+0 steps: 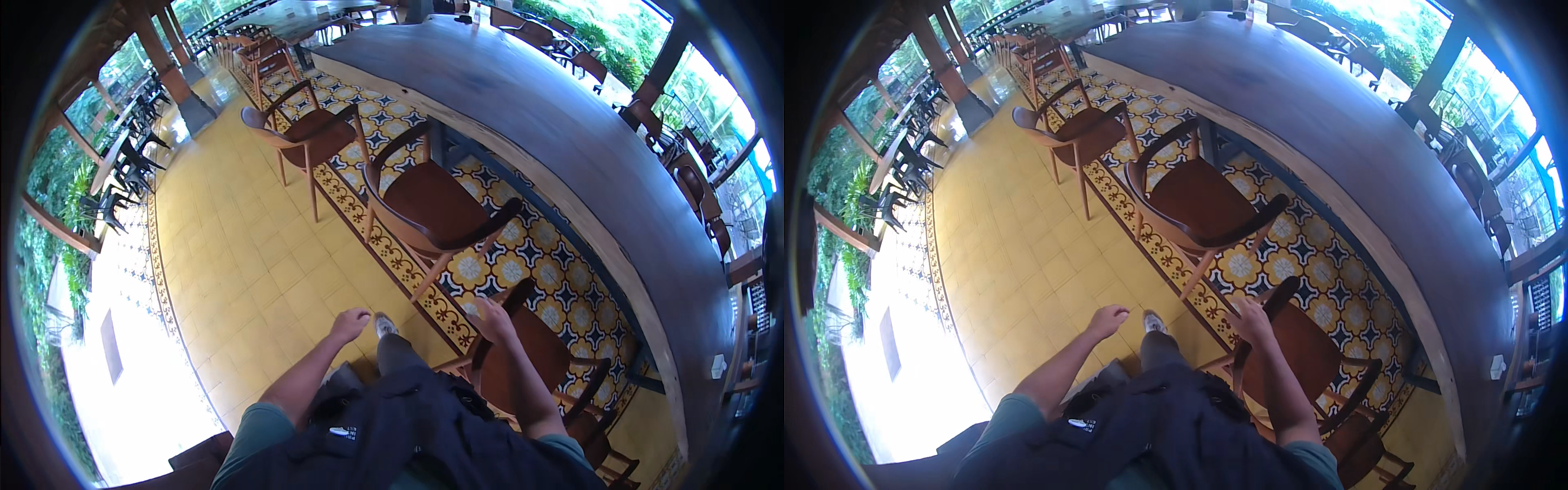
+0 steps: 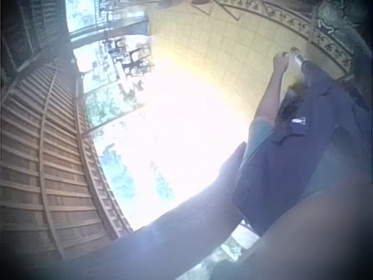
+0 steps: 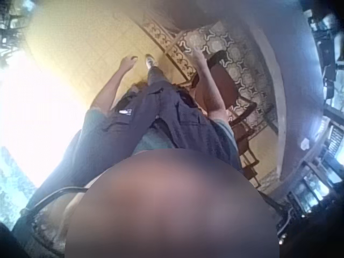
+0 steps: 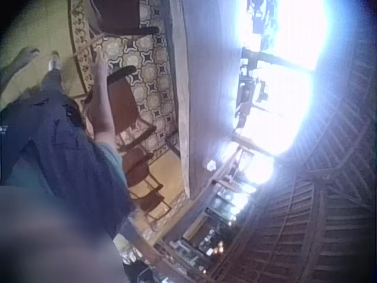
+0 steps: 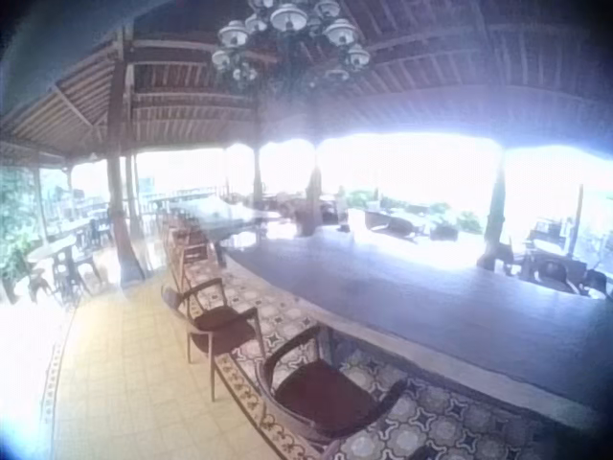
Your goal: The person cleans wooden chairs and a table in a restaurant setting. They spray a cleaning solution on the chair seats and wipe them with a cloth, then move to wipe the table surface. The person also rearranges chairs around the table.
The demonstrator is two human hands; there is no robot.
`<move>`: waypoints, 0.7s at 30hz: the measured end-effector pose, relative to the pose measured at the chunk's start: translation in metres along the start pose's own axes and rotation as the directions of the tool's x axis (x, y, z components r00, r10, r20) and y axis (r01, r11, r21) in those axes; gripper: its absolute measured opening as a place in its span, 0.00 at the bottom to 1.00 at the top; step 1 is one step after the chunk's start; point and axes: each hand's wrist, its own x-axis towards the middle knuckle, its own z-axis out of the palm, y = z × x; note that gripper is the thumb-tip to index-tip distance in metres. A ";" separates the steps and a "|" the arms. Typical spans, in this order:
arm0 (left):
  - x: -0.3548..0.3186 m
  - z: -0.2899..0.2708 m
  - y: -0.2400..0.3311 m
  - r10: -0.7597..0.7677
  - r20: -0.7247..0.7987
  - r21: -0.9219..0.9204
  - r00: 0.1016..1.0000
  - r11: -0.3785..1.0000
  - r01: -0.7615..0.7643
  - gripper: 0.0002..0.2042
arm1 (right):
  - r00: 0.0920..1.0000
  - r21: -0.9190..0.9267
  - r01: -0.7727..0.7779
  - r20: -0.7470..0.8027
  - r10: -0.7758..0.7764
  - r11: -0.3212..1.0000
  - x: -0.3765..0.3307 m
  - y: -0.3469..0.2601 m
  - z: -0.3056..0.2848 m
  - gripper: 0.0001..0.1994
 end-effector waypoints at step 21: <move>0.365 -0.217 0.095 0.475 0.333 0.609 0.815 0.551 -0.570 0.25 | 0.922 -0.248 -0.311 0.157 0.355 0.917 0.344 -0.159 0.095 0.19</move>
